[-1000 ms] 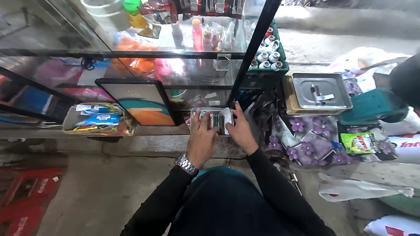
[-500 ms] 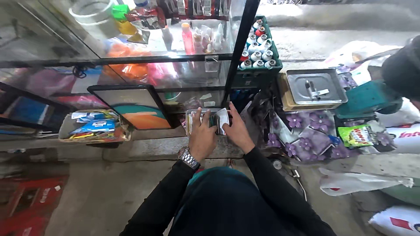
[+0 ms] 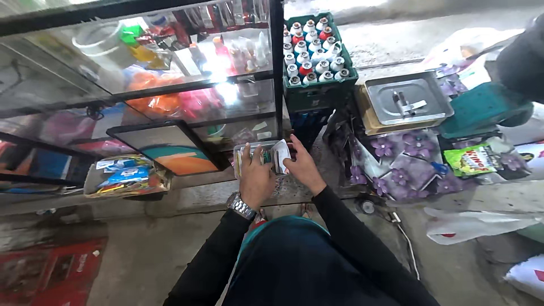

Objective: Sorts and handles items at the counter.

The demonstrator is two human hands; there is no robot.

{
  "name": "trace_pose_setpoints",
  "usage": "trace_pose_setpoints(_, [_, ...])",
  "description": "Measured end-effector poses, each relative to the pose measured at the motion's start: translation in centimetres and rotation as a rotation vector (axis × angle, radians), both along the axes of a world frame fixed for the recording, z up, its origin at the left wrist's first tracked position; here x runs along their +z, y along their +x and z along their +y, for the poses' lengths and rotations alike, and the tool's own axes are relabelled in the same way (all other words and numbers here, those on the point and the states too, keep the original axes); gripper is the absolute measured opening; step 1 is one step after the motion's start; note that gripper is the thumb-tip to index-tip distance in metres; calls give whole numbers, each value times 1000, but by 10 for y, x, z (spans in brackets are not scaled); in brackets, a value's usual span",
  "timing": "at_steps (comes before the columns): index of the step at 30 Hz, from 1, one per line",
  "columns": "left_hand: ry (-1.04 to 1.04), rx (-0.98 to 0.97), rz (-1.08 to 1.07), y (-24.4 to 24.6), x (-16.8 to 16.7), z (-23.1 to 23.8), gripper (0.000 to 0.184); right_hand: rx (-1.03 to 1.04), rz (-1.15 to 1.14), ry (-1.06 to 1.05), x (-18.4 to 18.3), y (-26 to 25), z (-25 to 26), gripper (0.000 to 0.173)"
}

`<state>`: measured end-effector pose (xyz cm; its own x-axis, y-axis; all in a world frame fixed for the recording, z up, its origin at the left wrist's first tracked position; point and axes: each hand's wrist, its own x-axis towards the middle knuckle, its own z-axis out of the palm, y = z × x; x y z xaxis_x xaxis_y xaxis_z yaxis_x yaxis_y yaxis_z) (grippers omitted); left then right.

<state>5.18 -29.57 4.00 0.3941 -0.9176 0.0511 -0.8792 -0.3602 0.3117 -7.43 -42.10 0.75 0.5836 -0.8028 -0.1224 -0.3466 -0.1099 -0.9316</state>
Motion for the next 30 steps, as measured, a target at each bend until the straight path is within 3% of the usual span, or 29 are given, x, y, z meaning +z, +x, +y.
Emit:
trace_pose_setpoints(4, [28,23,2,-4,4,-3,19,9,26,-43,1,-1,2,80])
trace_pose_setpoints(8, [-96,31,55,-9,8,-7,22,23,79,-97,4,0,4,71])
trace_pose_setpoints(12, [-121,83,234,-15,9,-21,44,34,86,-119,3,0,3,66])
trace_pose_setpoints(16, [20,161,258,-14,6,-36,68,39,-13,11,-5,-6,-1,56])
trace_pose_setpoints(21, [208,204,232,-8,11,-46,84,-6,-275,317,-20,-14,1,49])
trace_pose_setpoints(25, [357,212,203,2,13,-56,85,-31,-289,406,-26,-19,0,44])
trace_pose_setpoints(30, [386,192,258,14,5,-60,82,-11,-329,506,-36,-22,-2,42])
